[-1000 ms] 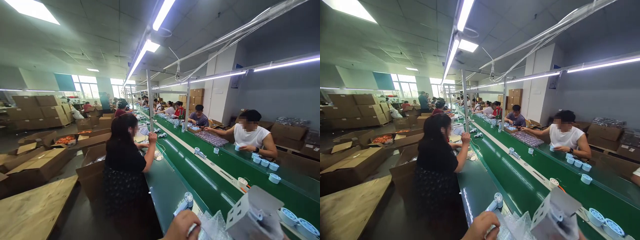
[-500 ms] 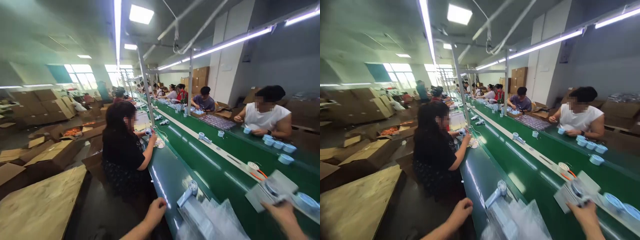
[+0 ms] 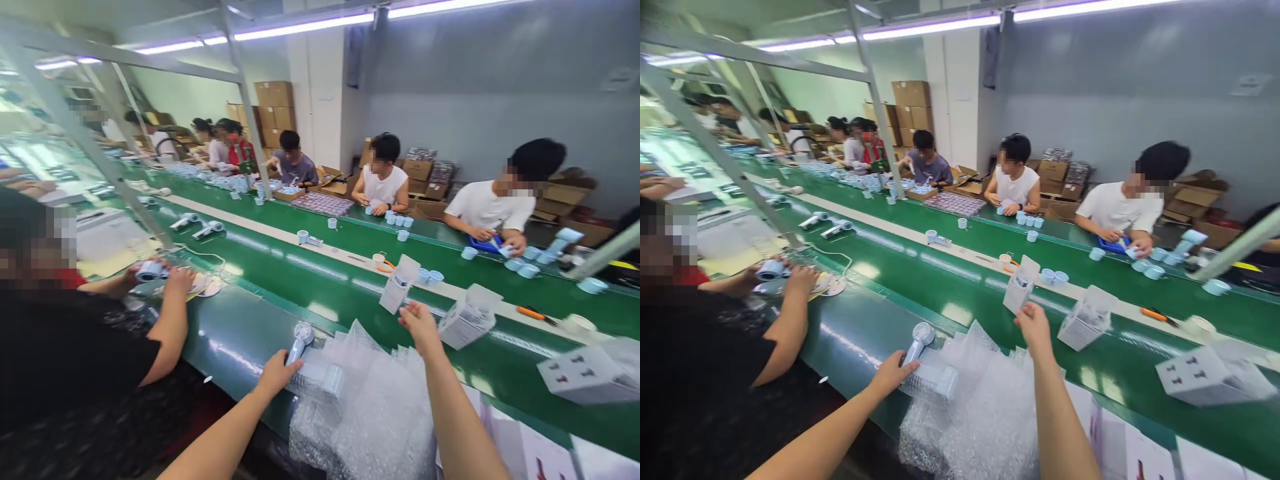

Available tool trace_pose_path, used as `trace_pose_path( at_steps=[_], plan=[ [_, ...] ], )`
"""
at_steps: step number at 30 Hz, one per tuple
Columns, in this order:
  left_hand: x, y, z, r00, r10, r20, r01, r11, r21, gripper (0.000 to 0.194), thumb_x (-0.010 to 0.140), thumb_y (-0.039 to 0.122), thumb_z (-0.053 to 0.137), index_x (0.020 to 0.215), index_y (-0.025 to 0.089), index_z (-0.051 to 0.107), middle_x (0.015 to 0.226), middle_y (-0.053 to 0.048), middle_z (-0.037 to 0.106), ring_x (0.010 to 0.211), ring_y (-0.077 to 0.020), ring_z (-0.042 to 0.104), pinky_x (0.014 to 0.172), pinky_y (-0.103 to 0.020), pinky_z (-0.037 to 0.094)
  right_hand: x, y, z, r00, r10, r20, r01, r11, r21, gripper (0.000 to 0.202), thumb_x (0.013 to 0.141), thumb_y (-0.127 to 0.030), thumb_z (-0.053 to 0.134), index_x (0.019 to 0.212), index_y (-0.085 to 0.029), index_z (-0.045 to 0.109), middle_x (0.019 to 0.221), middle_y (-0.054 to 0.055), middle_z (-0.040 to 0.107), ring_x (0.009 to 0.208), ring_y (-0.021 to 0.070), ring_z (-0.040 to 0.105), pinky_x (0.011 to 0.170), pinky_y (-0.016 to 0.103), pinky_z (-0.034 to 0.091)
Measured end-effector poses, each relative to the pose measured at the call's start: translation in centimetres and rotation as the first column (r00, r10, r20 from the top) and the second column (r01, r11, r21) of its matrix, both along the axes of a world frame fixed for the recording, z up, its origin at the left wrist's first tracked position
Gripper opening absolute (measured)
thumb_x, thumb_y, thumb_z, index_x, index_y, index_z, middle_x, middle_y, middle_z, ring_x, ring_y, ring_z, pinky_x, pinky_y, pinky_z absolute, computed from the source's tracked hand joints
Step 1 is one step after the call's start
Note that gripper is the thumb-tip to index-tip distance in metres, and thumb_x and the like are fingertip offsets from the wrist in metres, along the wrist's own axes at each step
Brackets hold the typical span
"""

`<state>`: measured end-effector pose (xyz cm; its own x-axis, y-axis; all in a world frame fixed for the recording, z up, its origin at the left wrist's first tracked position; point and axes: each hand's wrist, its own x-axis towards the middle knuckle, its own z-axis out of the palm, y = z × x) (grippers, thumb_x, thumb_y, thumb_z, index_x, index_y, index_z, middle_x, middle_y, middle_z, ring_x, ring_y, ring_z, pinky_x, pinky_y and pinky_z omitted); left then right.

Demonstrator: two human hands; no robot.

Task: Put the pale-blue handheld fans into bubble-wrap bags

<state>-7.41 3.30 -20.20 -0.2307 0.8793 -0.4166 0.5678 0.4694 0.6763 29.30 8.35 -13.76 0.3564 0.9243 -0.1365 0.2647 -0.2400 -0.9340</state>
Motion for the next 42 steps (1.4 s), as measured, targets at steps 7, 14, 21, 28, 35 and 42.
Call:
trace_pose_path(
  at_steps=[7, 14, 21, 28, 35, 42],
  plan=[
    [0.2, 2.0, 3.0, 0.92, 0.231, 0.316, -0.245, 0.969, 0.005, 0.055, 0.045, 0.062, 0.054, 0.072, 0.014, 0.055, 0.066, -0.006, 0.055, 0.059, -0.0163, 0.05, 0.053, -0.028, 0.039, -10.8, -16.1, 2.9, 0.704, 0.154, -0.693, -0.467, 0.835, -0.29, 0.058, 0.051, -0.057, 0.077, 0.079, -0.011, 0.054, 0.071, 0.003, 0.056, 0.053, 0.0077, 0.05, 0.042, 0.018, 0.03],
    [9.2, -7.0, 10.8, 0.714, -0.018, 0.7, 0.065, 0.997, -0.041, 0.057, 0.054, 0.06, 0.067, 0.085, 0.013, 0.059, 0.075, -0.006, 0.06, 0.07, -0.0185, 0.055, 0.061, -0.027, 0.045, -13.3, -18.2, 4.6, 0.472, -0.162, -0.866, -0.042, 0.978, -0.206, 0.079, 0.046, -0.062, 0.08, 0.105, -0.015, 0.058, 0.113, 0.009, 0.059, 0.097, 0.0159, 0.057, 0.078, 0.026, 0.047],
    [11.8, -11.8, 8.0, 0.472, -0.878, 0.077, 0.857, 0.478, 0.193, 0.045, 0.083, 0.036, 0.05, 0.12, 0.01, 0.056, 0.12, -0.016, 0.057, 0.109, -0.0273, 0.052, 0.094, -0.042, 0.042, -5.6, -22.9, 6.9, 0.324, -0.369, -0.871, 0.338, 0.905, -0.257, 0.05, 0.068, -0.049, 0.075, 0.095, -0.01, 0.06, 0.085, 0.007, 0.064, 0.072, 0.015, 0.06, 0.057, 0.026, 0.051],
    [13.1, -9.3, 7.4, 0.152, -0.902, -0.405, 0.982, 0.184, -0.041, 0.028, 0.084, 0.005, 0.039, 0.095, 0.009, 0.064, 0.103, -0.016, 0.062, 0.104, -0.0289, 0.053, 0.091, -0.041, 0.037, -2.9, -30.6, 6.2, 0.213, -0.331, -0.919, 0.253, 0.927, -0.275, 0.052, 0.072, -0.043, 0.074, 0.105, -0.008, 0.055, 0.085, 0.01, 0.063, 0.074, 0.0183, 0.063, 0.051, 0.026, 0.053],
    [16.3, -7.8, 10.1, 0.425, -0.886, -0.185, 0.905, 0.42, 0.068, 0.01, 0.076, 0.024, 0.053, 0.072, 0.015, 0.055, 0.072, -0.004, 0.059, 0.073, -0.0181, 0.053, 0.064, -0.027, 0.032, -7.2, -29.9, 3.7, 0.358, -0.102, -0.928, -0.04, 0.991, -0.125, 0.067, 0.066, -0.042, 0.078, 0.118, -0.019, 0.043, 0.084, 0.005, 0.059, 0.069, 0.0196, 0.063, 0.045, 0.026, 0.051],
    [15.4, -7.1, 10.9, 0.598, -0.771, 0.219, 0.776, 0.625, 0.081, 0.031, 0.074, 0.049, 0.036, 0.067, 0.019, 0.036, 0.053, 0.002, 0.038, 0.048, -0.0121, 0.039, 0.045, -0.024, 0.031, -6.7, -26.6, 4.8, 0.54, -0.081, -0.838, -0.045, 0.991, -0.125, 0.061, 0.071, -0.051, 0.07, 0.113, -0.013, 0.049, 0.083, 0.006, 0.058, 0.066, 0.0174, 0.062, 0.043, 0.024, 0.05]
  ],
)
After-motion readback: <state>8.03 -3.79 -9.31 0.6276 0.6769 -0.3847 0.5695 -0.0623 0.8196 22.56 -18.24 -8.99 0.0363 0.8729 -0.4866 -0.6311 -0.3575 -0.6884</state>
